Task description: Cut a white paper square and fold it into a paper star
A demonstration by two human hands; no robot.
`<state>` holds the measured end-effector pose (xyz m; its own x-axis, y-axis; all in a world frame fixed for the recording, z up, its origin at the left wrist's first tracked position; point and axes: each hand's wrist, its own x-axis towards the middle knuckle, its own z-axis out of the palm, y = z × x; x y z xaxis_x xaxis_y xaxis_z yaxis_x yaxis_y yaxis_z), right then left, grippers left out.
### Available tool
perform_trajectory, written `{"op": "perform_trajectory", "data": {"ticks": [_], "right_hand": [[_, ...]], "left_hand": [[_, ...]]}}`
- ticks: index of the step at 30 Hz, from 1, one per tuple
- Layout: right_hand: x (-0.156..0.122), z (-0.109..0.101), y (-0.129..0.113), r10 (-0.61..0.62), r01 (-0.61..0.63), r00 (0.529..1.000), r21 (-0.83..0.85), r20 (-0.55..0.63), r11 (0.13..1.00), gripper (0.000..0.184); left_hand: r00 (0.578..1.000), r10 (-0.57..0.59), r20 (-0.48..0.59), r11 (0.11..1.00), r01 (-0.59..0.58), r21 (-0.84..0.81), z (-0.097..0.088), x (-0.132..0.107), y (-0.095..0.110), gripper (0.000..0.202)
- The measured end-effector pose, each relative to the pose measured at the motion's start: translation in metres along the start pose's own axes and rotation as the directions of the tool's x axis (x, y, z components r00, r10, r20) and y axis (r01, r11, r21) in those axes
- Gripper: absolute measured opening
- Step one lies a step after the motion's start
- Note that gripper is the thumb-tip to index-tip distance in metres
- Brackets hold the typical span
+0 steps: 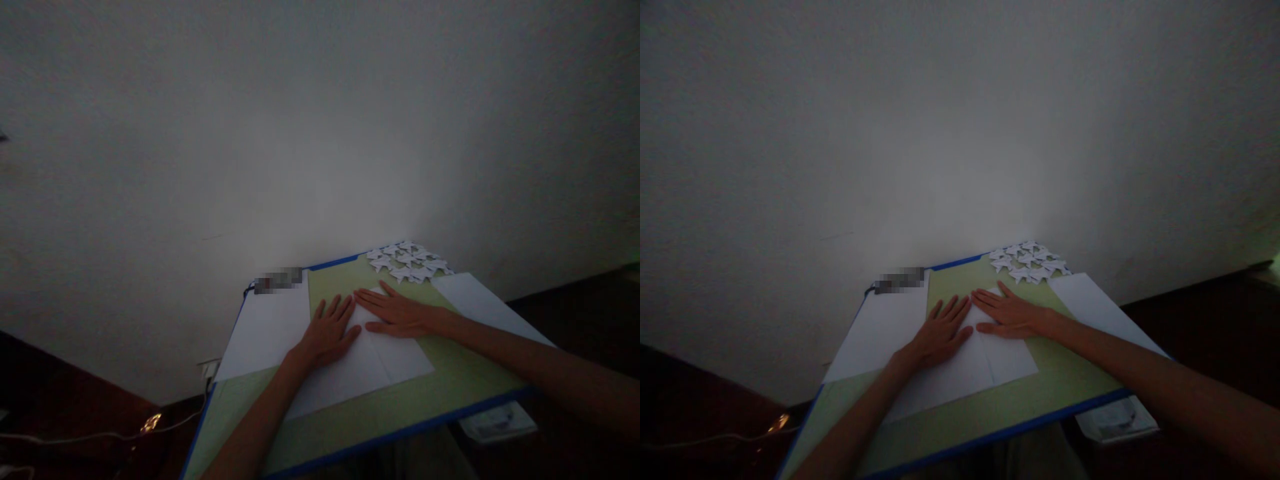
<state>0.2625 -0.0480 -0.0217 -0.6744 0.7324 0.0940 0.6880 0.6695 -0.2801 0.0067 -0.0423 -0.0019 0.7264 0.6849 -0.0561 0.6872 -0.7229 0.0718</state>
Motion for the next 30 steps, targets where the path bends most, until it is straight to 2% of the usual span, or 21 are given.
{"op": "perform_trajectory", "data": {"ticks": [6,14,20,24,30], "right_hand": [[0.000,0.006,0.009,-0.044,0.045,0.997,0.024,-0.058,0.999,0.081],[0.001,0.002,0.018,-0.141,0.141,0.988,0.001,-0.058,0.990,0.074],[-0.001,-0.002,0.019,-0.143,0.144,0.989,0.051,-0.023,0.988,0.074],[-0.002,-0.004,0.020,-0.144,0.143,0.990,0.026,0.010,0.989,0.077],[-0.002,-0.001,0.018,-0.123,0.123,0.992,0.029,-0.015,0.992,0.079]], "left_hand": [[1.000,-0.001,-0.020,1.000,0.001,0.008,0.001,0.000,0.001,0.076],[0.999,0.005,-0.048,0.999,-0.003,0.043,0.003,-0.001,0.004,0.072],[1.000,0.003,-0.023,0.999,-0.003,0.037,0.000,-0.001,0.005,0.073],[0.999,0.012,-0.038,0.999,-0.011,0.040,0.001,-0.001,0.005,0.074],[0.999,0.003,-0.040,0.999,-0.001,0.035,0.002,0.000,0.006,0.074]]}}
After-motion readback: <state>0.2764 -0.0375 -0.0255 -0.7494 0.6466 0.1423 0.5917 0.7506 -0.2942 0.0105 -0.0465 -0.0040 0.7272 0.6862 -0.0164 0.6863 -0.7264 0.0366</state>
